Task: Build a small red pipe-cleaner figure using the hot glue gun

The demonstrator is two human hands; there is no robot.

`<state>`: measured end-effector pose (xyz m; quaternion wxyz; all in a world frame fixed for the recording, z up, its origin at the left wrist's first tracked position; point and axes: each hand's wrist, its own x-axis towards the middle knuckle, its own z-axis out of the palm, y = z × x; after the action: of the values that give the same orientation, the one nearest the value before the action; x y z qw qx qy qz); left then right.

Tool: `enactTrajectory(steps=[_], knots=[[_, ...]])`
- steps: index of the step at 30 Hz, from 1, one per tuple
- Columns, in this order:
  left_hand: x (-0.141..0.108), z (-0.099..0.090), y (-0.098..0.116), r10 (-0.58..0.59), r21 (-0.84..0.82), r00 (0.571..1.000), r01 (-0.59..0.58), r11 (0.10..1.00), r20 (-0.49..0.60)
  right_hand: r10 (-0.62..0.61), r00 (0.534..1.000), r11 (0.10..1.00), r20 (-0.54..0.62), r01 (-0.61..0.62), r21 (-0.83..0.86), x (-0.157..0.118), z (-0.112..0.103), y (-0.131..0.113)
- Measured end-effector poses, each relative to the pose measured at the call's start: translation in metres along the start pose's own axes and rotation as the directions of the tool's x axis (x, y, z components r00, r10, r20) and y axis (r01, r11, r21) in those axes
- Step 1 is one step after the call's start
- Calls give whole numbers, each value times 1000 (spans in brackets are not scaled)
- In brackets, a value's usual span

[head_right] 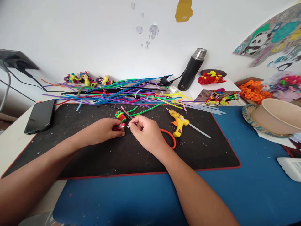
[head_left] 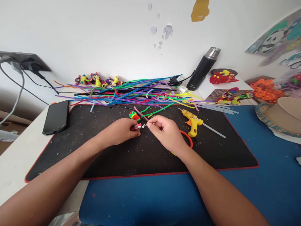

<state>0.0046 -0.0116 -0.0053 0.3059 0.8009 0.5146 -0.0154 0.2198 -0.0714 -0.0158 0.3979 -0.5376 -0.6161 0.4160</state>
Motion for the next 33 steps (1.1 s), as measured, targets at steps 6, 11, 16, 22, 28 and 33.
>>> enactTrajectory(steps=[6,11,16,22,28,33], knots=[[-2,-5,1,-7,-44,1000,8,999,29,-7,1000,1000,-3,7,-6,1,0,1],[-2,-10,-4,48,-140,997,-39,989,60,-16,1000,1000,-17,16,-1,0,0,1],[1,-12,-14,93,-237,992,-70,969,86,-10,999,1000,-32,11,27,0,1,2],[3,-13,-23,147,-366,981,-92,926,123,-22,999,999,-39,24,47,-1,0,-1],[-1,-19,-30,208,-564,959,-66,823,190,23,995,988,-93,-9,154,0,-3,-3],[-15,-28,-19,306,-694,927,-75,716,216,48,995,975,-82,-29,222,3,-5,1]])
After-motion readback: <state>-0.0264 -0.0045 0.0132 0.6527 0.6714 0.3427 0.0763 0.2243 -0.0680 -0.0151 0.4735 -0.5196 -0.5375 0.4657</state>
